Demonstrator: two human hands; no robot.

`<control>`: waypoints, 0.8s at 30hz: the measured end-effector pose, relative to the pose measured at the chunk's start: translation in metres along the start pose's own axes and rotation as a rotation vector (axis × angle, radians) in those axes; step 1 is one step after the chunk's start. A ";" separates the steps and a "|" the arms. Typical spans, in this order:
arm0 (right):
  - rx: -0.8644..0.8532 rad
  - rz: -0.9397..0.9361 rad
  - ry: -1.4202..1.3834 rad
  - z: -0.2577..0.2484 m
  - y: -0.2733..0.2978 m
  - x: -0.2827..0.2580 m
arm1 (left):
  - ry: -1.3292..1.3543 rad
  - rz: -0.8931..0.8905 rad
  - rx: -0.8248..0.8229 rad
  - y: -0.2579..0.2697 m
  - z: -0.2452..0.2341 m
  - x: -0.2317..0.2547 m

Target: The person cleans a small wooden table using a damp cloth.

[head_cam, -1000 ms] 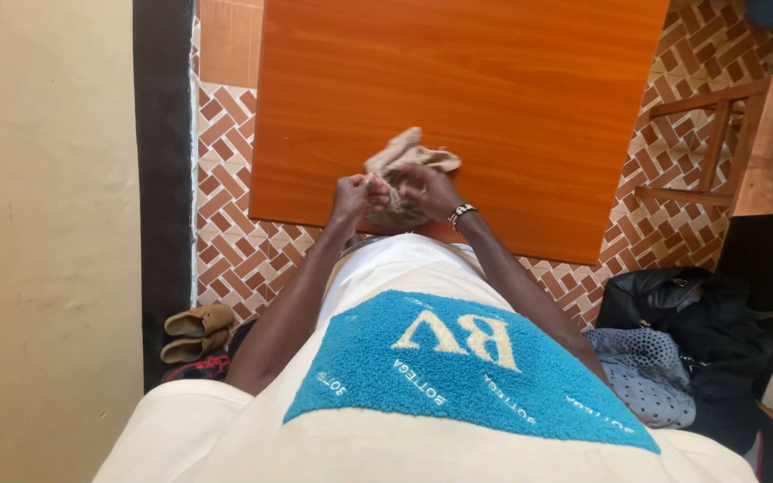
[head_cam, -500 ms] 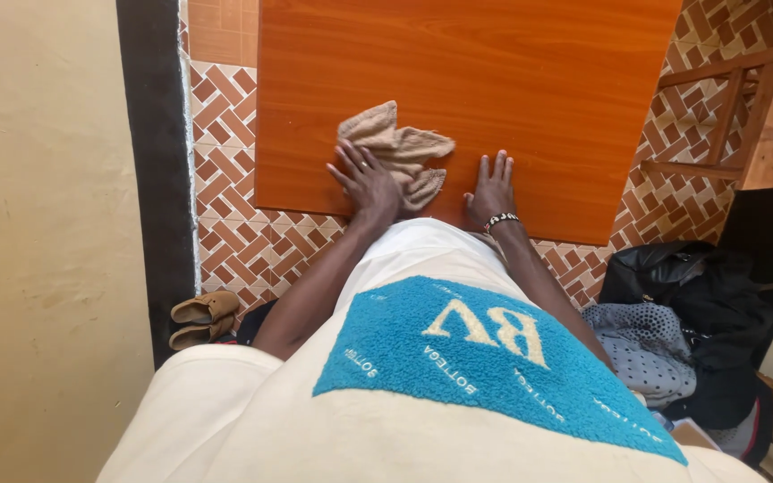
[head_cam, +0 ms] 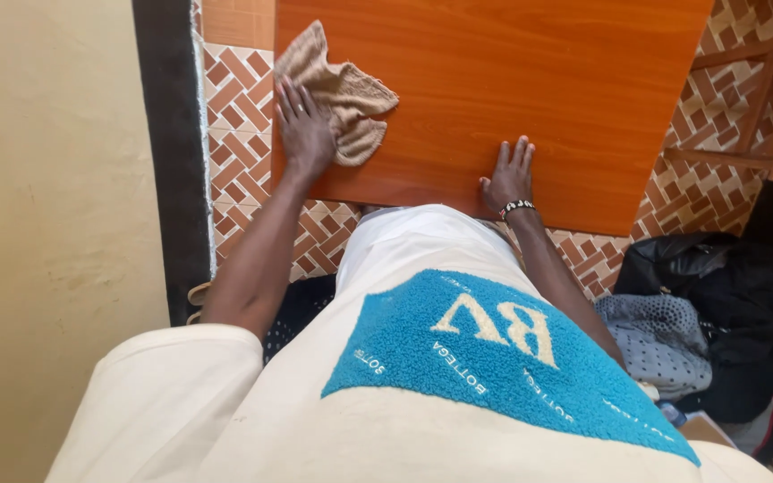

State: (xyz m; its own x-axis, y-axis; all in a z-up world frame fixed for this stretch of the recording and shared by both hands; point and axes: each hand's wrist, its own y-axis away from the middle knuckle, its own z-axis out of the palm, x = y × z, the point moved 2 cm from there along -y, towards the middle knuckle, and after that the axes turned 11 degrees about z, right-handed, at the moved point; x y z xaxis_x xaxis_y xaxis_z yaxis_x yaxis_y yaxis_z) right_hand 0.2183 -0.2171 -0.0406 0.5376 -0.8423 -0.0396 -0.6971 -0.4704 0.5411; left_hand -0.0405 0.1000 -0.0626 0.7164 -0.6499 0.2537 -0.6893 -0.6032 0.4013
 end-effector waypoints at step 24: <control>-0.057 -0.013 0.077 0.001 0.000 0.007 | 0.094 -0.392 -0.189 -0.067 -0.039 0.034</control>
State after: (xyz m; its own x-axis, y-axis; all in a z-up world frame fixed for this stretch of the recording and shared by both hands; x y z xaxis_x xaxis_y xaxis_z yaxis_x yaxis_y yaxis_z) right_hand 0.2212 -0.2233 -0.0419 0.5827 -0.8125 0.0166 -0.6630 -0.4635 0.5879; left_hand 0.0349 0.1366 -0.0462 0.9324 -0.3389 0.1259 -0.3383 -0.6950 0.6345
